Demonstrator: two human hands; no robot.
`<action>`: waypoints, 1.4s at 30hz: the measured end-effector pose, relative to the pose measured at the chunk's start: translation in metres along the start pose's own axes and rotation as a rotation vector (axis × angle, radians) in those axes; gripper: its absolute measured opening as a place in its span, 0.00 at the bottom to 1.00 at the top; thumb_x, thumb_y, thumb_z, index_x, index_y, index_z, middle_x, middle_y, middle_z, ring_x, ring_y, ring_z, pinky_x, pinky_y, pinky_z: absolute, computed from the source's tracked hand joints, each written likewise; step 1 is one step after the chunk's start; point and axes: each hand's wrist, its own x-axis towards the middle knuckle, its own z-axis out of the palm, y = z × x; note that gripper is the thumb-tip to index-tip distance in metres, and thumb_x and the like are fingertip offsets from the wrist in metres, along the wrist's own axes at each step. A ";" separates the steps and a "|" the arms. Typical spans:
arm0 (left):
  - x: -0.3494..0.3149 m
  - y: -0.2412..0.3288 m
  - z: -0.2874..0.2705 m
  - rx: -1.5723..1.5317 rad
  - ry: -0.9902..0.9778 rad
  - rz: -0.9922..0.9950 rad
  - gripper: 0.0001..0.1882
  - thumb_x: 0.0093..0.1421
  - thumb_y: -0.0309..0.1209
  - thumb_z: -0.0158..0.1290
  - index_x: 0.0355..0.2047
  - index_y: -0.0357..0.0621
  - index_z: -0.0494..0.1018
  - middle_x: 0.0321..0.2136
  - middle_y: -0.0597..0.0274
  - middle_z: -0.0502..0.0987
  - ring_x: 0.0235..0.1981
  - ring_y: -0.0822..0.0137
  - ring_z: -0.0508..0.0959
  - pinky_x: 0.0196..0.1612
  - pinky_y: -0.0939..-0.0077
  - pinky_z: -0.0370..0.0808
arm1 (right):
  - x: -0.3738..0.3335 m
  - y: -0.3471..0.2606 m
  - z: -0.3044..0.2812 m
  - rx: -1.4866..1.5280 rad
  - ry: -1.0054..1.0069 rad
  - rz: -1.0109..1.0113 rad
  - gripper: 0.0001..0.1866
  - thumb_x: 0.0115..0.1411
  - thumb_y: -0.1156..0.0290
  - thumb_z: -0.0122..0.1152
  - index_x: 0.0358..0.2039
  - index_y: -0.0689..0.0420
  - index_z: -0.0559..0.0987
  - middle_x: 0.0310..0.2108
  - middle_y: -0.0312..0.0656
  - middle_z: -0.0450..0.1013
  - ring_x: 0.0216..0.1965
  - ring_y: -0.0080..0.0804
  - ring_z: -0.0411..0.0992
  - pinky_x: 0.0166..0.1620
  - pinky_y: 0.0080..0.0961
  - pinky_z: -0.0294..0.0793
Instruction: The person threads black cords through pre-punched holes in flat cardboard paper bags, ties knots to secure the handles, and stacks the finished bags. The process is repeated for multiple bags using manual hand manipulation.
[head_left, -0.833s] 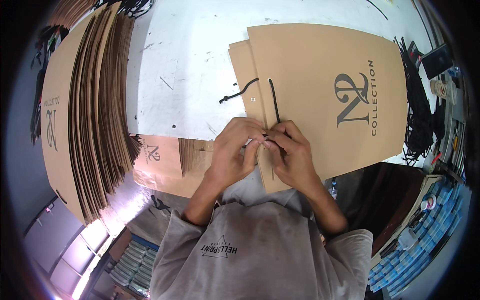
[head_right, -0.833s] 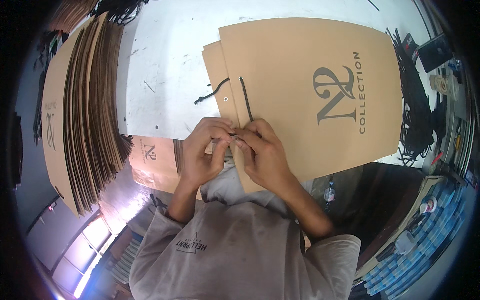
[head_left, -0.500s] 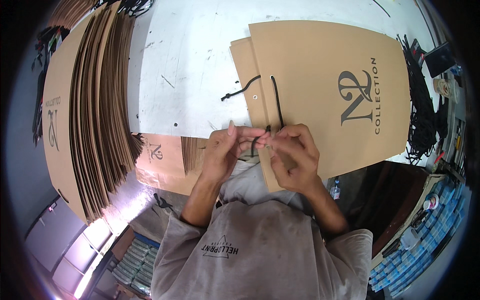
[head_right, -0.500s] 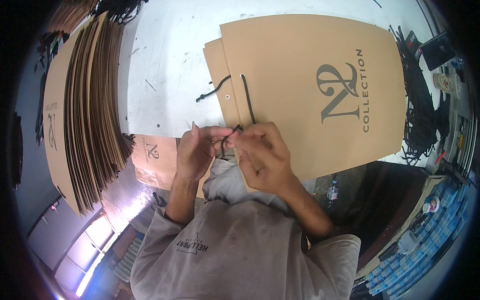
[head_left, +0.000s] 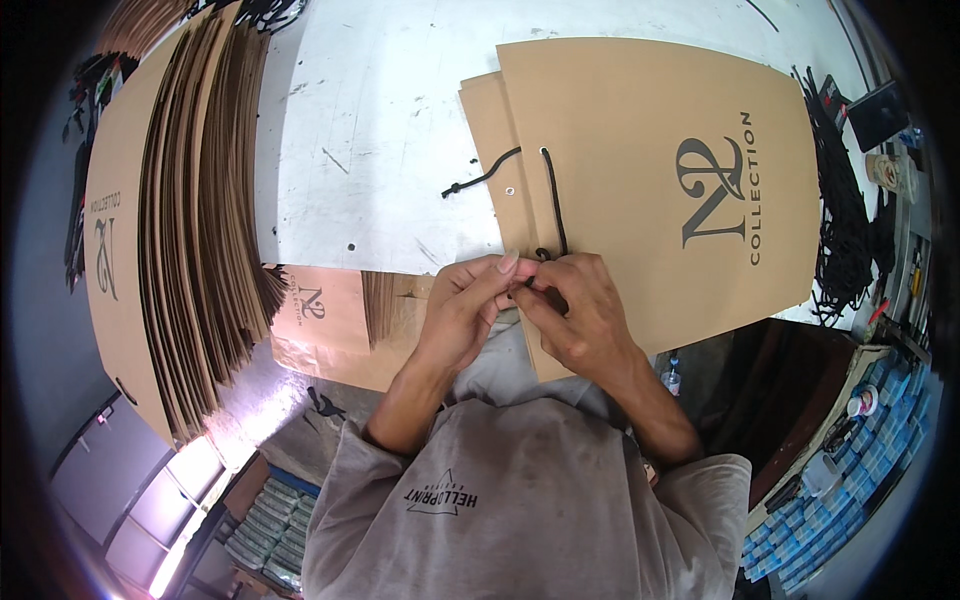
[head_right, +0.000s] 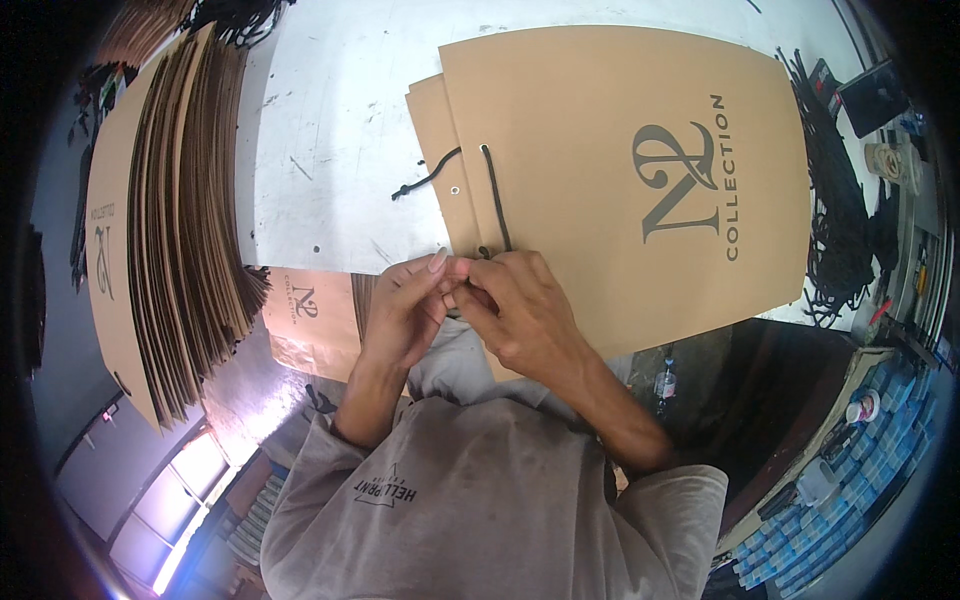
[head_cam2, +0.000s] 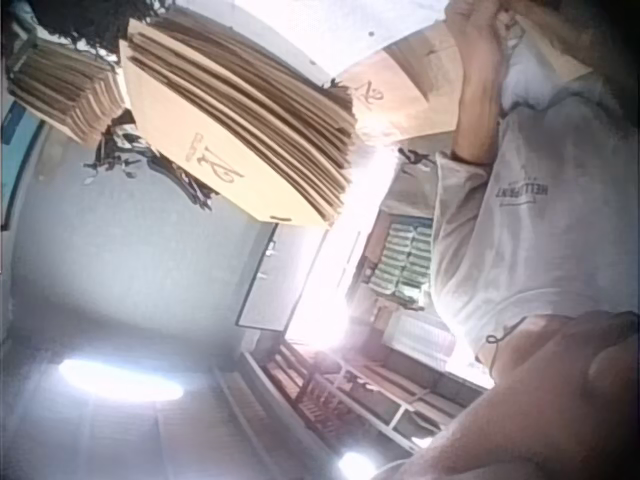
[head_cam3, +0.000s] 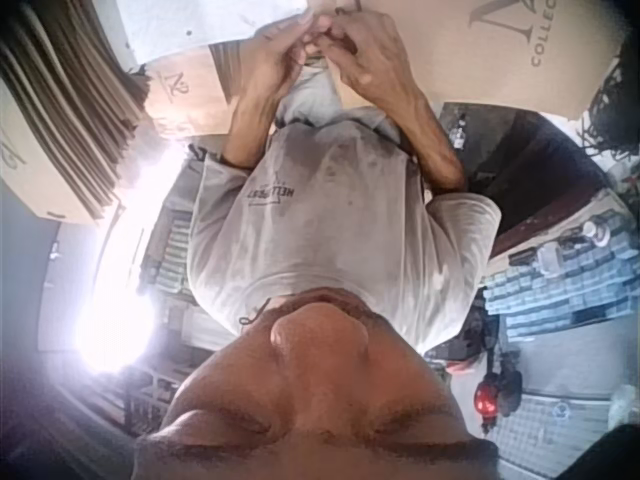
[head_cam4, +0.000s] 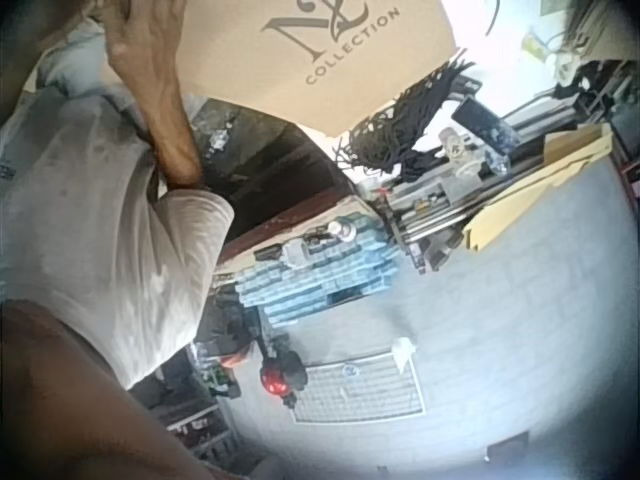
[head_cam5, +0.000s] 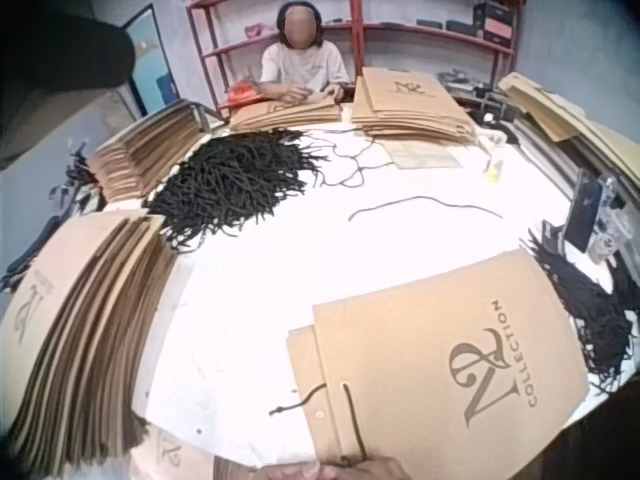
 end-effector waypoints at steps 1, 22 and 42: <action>0.000 -0.001 -0.002 0.010 0.017 0.012 0.16 0.74 0.35 0.52 0.46 0.31 0.80 0.40 0.51 0.84 0.41 0.64 0.84 0.47 0.70 0.81 | 0.000 0.000 -0.002 0.022 -0.024 -0.006 0.12 0.53 0.77 0.68 0.40 0.59 0.84 0.46 0.41 0.74 0.42 0.41 0.72 0.46 0.39 0.71; 0.000 0.022 0.009 -0.224 -0.081 -0.112 0.33 0.78 0.50 0.38 0.55 0.26 0.75 0.41 0.46 0.84 0.41 0.57 0.85 0.46 0.72 0.82 | 0.007 -0.003 0.001 0.031 0.071 -0.068 0.22 0.43 0.80 0.70 0.43 0.56 0.88 0.42 0.40 0.74 0.32 0.34 0.72 0.37 0.31 0.70; 0.001 -0.002 0.000 0.191 0.152 0.068 0.09 0.66 0.21 0.61 0.45 0.32 0.79 0.34 0.58 0.83 0.32 0.72 0.84 0.33 0.81 0.82 | 0.000 -0.004 -0.014 0.284 0.041 0.047 0.15 0.47 0.85 0.68 0.39 0.61 0.85 0.37 0.42 0.74 0.31 0.36 0.73 0.34 0.27 0.74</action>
